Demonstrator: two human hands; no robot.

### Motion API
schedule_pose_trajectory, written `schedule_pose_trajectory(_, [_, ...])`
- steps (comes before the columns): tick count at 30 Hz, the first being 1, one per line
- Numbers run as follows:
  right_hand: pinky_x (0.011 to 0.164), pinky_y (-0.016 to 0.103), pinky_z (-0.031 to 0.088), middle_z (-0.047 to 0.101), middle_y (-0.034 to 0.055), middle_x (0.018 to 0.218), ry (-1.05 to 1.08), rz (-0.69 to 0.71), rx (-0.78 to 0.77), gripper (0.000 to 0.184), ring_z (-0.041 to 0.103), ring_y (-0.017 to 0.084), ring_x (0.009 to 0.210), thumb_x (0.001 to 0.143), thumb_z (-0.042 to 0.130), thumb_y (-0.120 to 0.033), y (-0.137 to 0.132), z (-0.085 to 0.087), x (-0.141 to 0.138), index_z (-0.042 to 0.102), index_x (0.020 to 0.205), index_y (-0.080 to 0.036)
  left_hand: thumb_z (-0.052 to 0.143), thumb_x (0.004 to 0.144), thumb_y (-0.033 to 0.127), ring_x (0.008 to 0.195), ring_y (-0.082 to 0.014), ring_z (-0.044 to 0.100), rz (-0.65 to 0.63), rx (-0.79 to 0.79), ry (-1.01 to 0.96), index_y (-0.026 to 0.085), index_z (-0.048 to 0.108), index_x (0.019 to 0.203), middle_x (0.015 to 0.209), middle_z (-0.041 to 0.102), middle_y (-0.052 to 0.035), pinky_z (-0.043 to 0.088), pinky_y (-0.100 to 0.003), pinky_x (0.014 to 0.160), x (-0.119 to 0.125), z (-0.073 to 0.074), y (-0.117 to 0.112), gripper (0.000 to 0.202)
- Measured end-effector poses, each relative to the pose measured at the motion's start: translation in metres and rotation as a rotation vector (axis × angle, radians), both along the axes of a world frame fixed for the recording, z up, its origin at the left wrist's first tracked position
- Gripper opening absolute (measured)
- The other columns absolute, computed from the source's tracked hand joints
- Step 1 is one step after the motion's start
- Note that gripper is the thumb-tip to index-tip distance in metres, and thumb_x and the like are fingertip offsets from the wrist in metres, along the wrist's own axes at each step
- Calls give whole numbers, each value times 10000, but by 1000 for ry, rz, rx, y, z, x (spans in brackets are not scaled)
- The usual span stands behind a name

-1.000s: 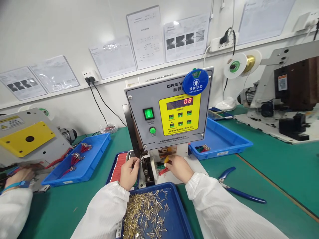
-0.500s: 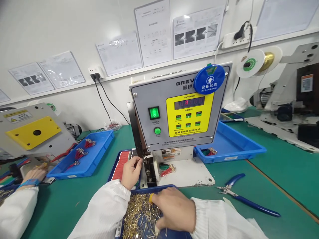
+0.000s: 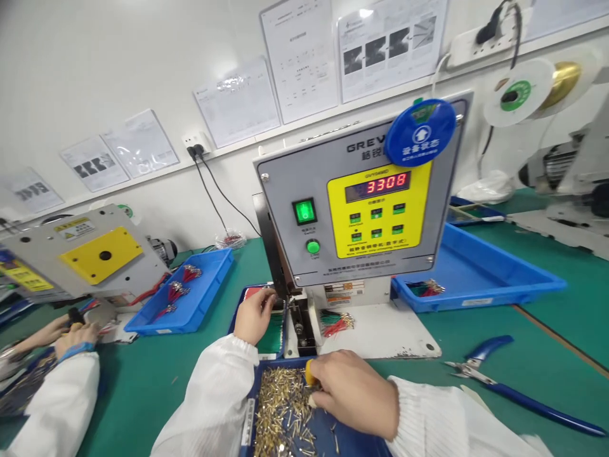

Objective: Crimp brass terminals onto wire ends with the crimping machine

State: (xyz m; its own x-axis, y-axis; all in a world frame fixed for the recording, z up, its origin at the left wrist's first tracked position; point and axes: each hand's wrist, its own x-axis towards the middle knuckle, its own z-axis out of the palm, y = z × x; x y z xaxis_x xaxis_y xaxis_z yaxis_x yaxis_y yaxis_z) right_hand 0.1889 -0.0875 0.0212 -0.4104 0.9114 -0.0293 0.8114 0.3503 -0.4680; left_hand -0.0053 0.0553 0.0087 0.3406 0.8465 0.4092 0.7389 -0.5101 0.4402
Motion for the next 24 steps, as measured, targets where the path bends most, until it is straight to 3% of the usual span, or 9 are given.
schedule_pose_trajectory(4, [562,272,321,607,4,624,-24,-43,-67,84,584,217,653,675,682,-190,1,-3,3,633,739,-214,493,879,209,914,-202,642,236,-113,172,208,670,1028,1022,684,-89,456,-283,776,-29,2,20,231])
schedule_pose_trajectory(7, [542,262,308,595,-4,610,4,-35,-81,81,561,189,609,698,644,-141,1,-2,1,601,686,-208,540,823,131,873,-183,631,321,-160,252,197,692,948,967,658,-86,440,-265,763,-47,-3,30,207])
schedule_pose_trajectory(14, [591,264,356,616,5,724,48,34,-53,159,560,158,648,762,558,-112,1,3,-4,519,627,-186,544,781,97,791,-188,606,326,-197,302,201,694,740,824,618,-62,400,-270,674,-52,-15,37,187])
schedule_pose_trajectory(24, [672,309,417,604,42,827,70,11,8,147,572,193,754,840,519,-158,4,-6,-3,519,697,-186,452,859,110,840,-193,588,333,-147,277,172,647,788,867,624,-86,390,-287,728,-42,-6,30,216])
